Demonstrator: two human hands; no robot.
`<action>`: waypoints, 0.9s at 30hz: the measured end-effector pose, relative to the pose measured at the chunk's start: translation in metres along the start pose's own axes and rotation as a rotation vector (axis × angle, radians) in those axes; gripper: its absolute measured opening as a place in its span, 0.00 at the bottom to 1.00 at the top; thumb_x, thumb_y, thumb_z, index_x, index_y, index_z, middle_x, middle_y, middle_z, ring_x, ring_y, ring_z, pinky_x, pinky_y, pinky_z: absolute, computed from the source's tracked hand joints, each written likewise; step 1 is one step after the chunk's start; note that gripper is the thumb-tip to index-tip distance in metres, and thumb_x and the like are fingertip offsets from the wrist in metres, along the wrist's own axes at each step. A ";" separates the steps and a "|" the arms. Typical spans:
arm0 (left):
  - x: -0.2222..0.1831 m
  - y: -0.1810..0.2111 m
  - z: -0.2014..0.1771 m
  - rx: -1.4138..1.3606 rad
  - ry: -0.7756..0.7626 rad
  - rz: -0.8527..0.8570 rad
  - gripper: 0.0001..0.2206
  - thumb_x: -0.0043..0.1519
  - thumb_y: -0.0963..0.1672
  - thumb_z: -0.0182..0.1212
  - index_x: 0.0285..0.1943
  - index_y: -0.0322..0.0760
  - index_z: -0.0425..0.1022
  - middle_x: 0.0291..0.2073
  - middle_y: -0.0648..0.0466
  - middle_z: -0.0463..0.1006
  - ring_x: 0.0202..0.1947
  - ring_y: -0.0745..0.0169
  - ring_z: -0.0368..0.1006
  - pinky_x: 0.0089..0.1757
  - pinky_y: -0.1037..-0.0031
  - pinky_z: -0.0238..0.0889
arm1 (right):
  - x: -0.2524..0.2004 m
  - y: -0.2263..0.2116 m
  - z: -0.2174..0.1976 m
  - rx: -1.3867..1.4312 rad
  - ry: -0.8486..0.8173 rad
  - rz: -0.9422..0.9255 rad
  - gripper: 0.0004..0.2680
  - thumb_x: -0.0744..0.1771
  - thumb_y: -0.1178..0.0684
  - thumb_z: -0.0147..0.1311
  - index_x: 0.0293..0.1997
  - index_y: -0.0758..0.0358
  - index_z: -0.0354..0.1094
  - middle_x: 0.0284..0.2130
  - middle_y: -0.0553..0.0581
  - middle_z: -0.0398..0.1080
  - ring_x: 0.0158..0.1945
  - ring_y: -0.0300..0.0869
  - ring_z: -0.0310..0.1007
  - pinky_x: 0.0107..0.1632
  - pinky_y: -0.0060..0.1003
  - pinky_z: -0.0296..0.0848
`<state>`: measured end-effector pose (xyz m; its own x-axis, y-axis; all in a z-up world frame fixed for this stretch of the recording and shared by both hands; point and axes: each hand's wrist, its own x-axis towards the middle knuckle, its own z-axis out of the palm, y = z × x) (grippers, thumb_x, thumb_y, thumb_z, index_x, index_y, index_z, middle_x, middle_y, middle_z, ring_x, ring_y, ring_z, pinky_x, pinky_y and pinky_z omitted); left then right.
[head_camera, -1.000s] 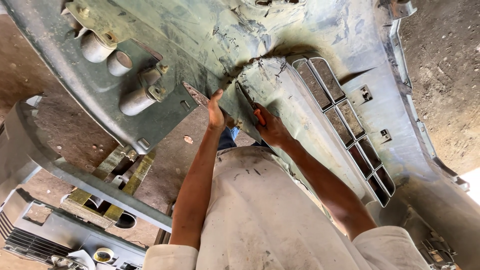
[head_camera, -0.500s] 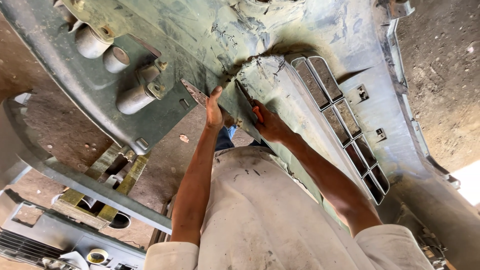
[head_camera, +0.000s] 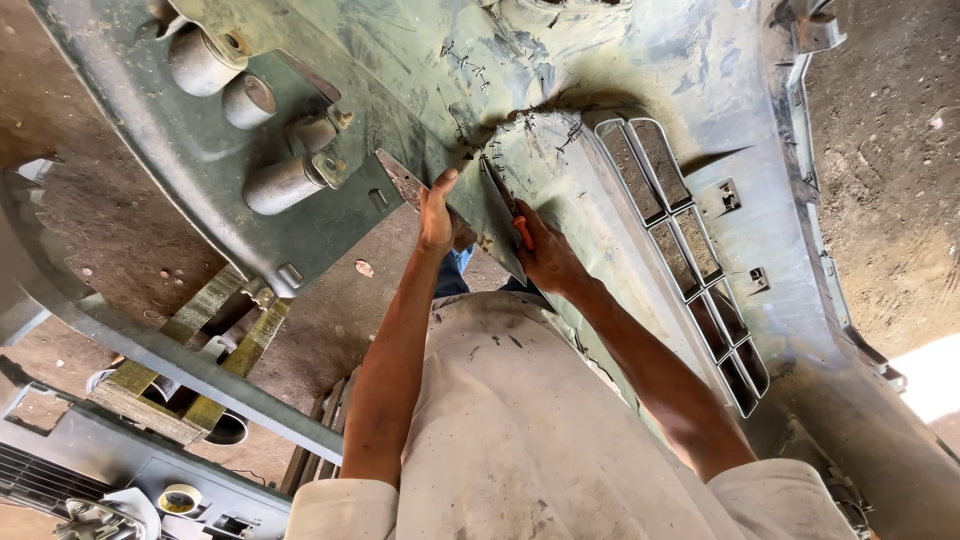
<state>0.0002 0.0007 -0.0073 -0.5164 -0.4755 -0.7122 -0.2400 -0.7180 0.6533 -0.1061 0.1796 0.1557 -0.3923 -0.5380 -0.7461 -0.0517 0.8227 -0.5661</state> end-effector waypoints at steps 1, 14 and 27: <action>-0.001 0.003 0.001 0.000 0.000 0.000 0.37 0.54 0.55 0.68 0.68 0.30 0.65 0.64 0.47 0.68 0.64 0.53 0.61 0.64 0.61 0.48 | 0.004 0.006 0.001 0.000 0.000 0.000 0.27 0.68 0.57 0.48 0.78 0.50 0.40 0.64 0.68 0.63 0.61 0.64 0.69 0.63 0.56 0.70; -0.009 0.024 0.009 -0.001 -0.110 0.042 0.40 0.51 0.54 0.69 0.71 0.30 0.63 0.66 0.44 0.66 0.66 0.48 0.59 0.65 0.55 0.48 | 0.023 -0.015 -0.083 -0.408 -0.220 -0.070 0.27 0.66 0.61 0.49 0.74 0.47 0.44 0.42 0.65 0.65 0.37 0.57 0.72 0.39 0.54 0.74; -0.014 0.028 0.009 -0.044 -0.083 -0.007 0.38 0.52 0.51 0.71 0.68 0.26 0.65 0.62 0.42 0.69 0.63 0.48 0.64 0.62 0.58 0.56 | 0.012 0.006 -0.039 -0.290 -0.028 -0.055 0.26 0.66 0.58 0.50 0.75 0.47 0.47 0.41 0.66 0.68 0.38 0.59 0.73 0.41 0.54 0.74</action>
<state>-0.0064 -0.0083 0.0228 -0.5817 -0.4279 -0.6917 -0.2082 -0.7438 0.6352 -0.1469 0.1855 0.1568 -0.3567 -0.5847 -0.7286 -0.3340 0.8082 -0.4851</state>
